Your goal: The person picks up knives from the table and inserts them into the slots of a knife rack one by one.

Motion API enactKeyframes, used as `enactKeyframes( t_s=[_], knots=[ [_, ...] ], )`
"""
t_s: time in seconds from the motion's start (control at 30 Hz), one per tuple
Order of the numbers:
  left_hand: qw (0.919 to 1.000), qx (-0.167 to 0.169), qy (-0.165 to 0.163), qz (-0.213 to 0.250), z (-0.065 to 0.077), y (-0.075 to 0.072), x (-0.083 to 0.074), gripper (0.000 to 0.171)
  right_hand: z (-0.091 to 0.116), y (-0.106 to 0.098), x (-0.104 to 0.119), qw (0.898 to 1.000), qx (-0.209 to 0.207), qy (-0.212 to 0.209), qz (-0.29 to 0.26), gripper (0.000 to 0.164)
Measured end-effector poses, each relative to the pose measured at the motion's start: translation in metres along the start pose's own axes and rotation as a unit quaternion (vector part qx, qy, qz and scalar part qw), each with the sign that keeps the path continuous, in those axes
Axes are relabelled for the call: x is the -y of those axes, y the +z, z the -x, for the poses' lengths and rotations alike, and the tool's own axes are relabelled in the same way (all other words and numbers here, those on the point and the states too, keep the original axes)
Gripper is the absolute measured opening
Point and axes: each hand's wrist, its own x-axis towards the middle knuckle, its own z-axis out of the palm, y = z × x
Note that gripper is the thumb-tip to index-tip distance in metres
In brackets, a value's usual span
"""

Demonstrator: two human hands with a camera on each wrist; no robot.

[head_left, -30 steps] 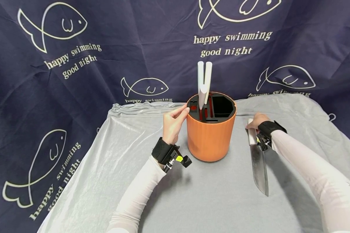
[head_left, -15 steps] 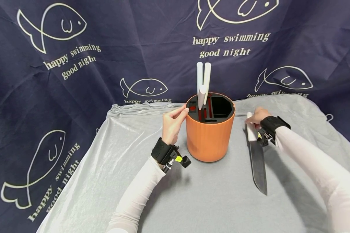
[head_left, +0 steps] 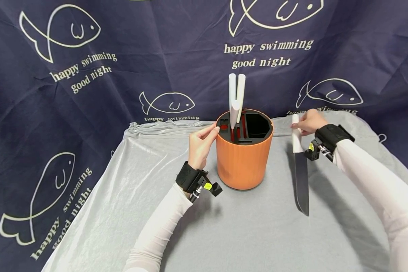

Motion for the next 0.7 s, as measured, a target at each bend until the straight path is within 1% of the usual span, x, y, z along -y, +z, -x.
enactKeyframes(
  t_s=[0.07, 0.17, 0.33, 0.43, 0.63, 0.7],
  knots=[
    [1.0000, 0.000, 0.000, -0.001, 0.000, 0.000, -0.001, 0.030, 0.002, -0.006, 0.001, 1.000, -0.010, -0.009, 0.002, 0.029],
    [1.0000, 0.000, -0.002, -0.002, 0.001, 0.000, -0.001, 0.030, 0.005, -0.014, 0.003, 0.999, -0.031, -0.020, 0.004, 0.035],
    [0.9999, 0.001, -0.003, -0.010, 0.000, 0.000, -0.001, 0.030, 0.014, -0.024, 0.013, 0.998, -0.056, -0.035, -0.001, 0.045],
    [0.9999, 0.005, -0.006, -0.015, 0.000, 0.000, -0.001, 0.030, 0.020, -0.027, 0.017, 0.996, -0.070, -0.044, -0.014, 0.046],
    [0.9996, 0.019, -0.007, -0.021, -0.001, -0.002, -0.003, 0.031, 0.033, -0.034, 0.027, 0.993, -0.085, -0.055, -0.059, 0.045],
    [0.9994, 0.024, -0.010, -0.021, -0.001, -0.003, -0.004, 0.032, 0.039, -0.036, 0.030, 0.992, -0.090, -0.059, -0.060, 0.046]
  ],
)
